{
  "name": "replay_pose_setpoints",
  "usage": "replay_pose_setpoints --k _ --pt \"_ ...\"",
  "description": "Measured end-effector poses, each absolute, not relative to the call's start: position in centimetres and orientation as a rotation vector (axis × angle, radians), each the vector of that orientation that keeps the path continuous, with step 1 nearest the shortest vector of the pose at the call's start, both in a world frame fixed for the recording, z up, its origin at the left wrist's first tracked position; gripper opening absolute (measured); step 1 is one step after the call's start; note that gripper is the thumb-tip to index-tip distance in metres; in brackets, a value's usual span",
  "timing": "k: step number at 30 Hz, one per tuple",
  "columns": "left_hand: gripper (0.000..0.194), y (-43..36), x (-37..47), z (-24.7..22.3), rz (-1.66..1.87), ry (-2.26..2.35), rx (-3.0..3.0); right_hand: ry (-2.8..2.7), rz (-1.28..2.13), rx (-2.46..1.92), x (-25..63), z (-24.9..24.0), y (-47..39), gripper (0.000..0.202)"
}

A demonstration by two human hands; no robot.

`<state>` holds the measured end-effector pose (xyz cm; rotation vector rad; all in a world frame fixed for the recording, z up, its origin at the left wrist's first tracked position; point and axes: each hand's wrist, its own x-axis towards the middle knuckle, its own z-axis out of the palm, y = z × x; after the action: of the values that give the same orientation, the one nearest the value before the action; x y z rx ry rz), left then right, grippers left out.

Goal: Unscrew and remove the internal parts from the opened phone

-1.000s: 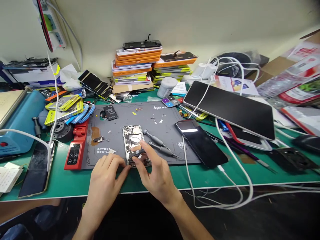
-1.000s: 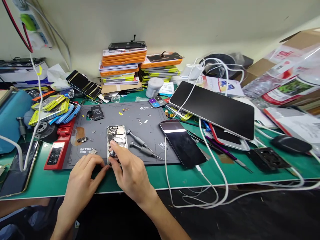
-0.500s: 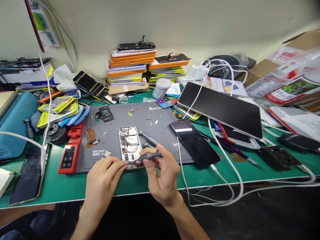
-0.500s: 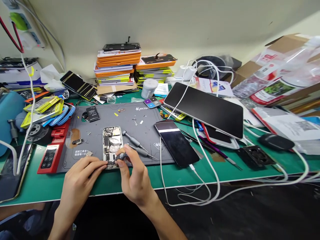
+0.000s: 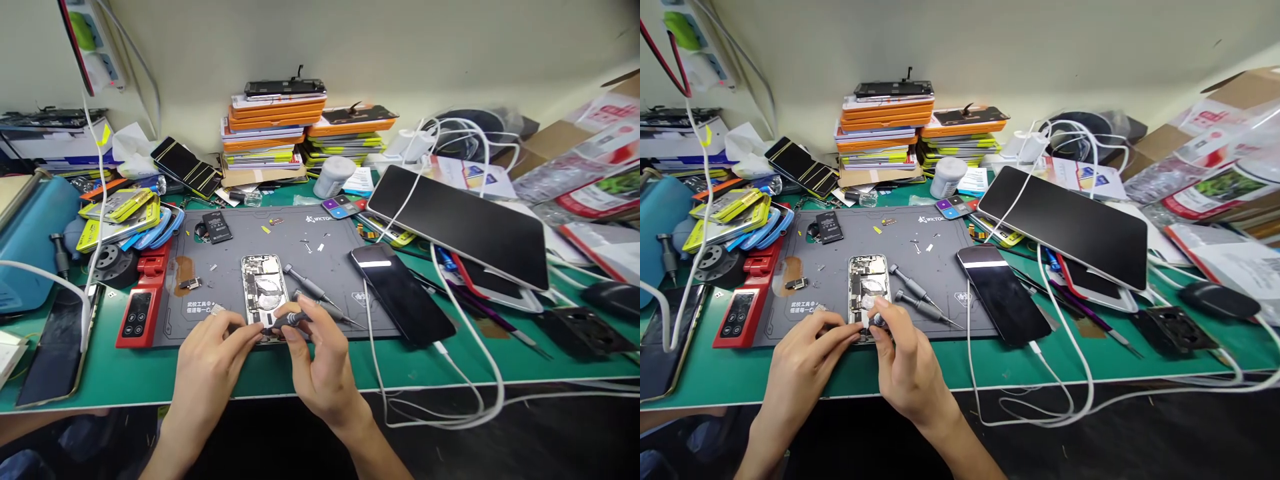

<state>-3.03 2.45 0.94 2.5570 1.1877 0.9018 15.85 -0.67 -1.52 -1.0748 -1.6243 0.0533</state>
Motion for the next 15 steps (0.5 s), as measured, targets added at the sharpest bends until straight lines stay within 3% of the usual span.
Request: replay_pose_setpoints --k 15 --pt "0.02 2.0 -3.11 0.8 0.875 1.202 2.55 -1.604 0.119 -1.061 15.91 -1.97 -0.9 0.079"
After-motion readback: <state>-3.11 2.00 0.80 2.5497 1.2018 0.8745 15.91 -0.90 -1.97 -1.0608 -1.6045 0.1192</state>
